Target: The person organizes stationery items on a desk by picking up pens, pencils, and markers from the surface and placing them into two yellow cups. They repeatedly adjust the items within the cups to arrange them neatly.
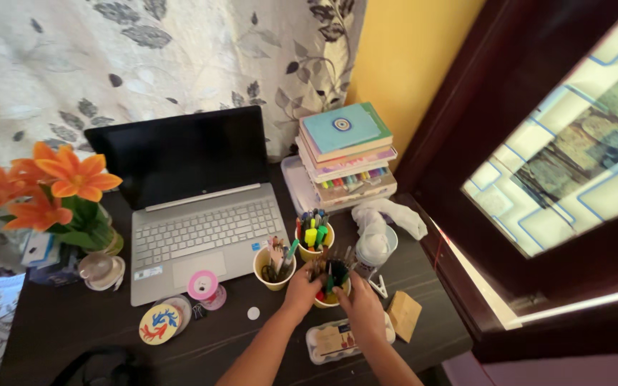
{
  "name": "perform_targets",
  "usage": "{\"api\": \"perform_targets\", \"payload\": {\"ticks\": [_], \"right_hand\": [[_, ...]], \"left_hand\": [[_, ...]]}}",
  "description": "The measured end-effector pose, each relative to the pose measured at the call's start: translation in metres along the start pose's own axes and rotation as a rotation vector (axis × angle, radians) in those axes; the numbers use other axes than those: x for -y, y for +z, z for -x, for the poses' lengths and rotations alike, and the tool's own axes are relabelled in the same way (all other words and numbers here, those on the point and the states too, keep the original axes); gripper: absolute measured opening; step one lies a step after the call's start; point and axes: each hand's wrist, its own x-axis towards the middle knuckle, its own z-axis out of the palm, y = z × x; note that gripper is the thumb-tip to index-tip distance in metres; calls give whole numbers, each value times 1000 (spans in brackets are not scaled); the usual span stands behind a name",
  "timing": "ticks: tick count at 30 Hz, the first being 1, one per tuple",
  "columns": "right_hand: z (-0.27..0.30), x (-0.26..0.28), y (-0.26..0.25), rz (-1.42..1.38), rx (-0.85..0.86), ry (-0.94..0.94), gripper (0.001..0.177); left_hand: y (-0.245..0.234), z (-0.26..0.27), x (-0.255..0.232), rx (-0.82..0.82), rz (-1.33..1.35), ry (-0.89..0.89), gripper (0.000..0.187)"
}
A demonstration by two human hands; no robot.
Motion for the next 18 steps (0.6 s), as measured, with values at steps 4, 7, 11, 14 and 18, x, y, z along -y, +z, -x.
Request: {"api": "perform_targets", "payload": {"ticks": [4,7,11,14,18], "right_hand": [[-4,-2,-2,36,137,126,55],[-4,-5,-3,17,133,63,55],[-7,-14,-6,-4,136,-23,56],[-8,-18,-5,-5,132,-61,55],[-8,-23,-5,13,157,-71,54]], "left_hand": [[-3,-3,-4,36,108,-185,32],[-4,-8,-3,54,119,-242,34],[-3,-10,-4,56,139,-271,38],[-2,-8,-7,15,70,-279,41],[3,-7,-7,-55,4,-280,40]]}}
